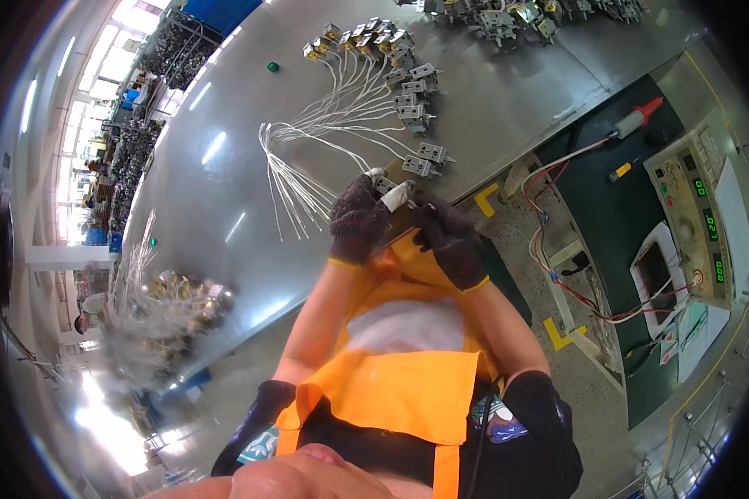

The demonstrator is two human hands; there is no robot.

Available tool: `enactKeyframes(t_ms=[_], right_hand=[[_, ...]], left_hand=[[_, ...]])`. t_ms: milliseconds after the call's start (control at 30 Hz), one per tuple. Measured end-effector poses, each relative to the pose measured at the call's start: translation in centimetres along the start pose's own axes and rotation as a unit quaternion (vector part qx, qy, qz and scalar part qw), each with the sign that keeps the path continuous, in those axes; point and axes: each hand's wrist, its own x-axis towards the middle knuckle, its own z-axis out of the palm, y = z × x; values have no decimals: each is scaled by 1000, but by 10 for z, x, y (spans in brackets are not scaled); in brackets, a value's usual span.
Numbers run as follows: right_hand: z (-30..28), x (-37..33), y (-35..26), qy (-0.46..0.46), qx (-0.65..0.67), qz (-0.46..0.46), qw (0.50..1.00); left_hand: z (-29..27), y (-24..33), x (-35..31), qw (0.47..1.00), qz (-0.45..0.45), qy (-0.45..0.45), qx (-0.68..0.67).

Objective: Manually plugging multiple wires from a harness into a base component and testing the assembly at a manufacturing station.

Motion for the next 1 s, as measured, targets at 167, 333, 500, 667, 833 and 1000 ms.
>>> enactKeyframes(t_ms=[167,333,500,667,833,1000], right_hand=[[-7,21,-9,-25,-365,-453,813],[-13,26,-15,-57,-426,-471,771],[-7,16,-4,-117,164,68,977],[-1,5,16,-151,446,179,864],[4,8,29,-62,196,-20,978],[-11,52,10,-97,-35,-167,981]], left_hand=[[0,-6,6,996,79,-37,-5],[5,-17,6,994,103,-7,21],[14,-28,1,981,180,49,52],[17,-23,-10,975,25,-18,-222],[-2,-29,-32,822,-62,-128,-551],[-1,-36,-19,878,1,-77,-473]])
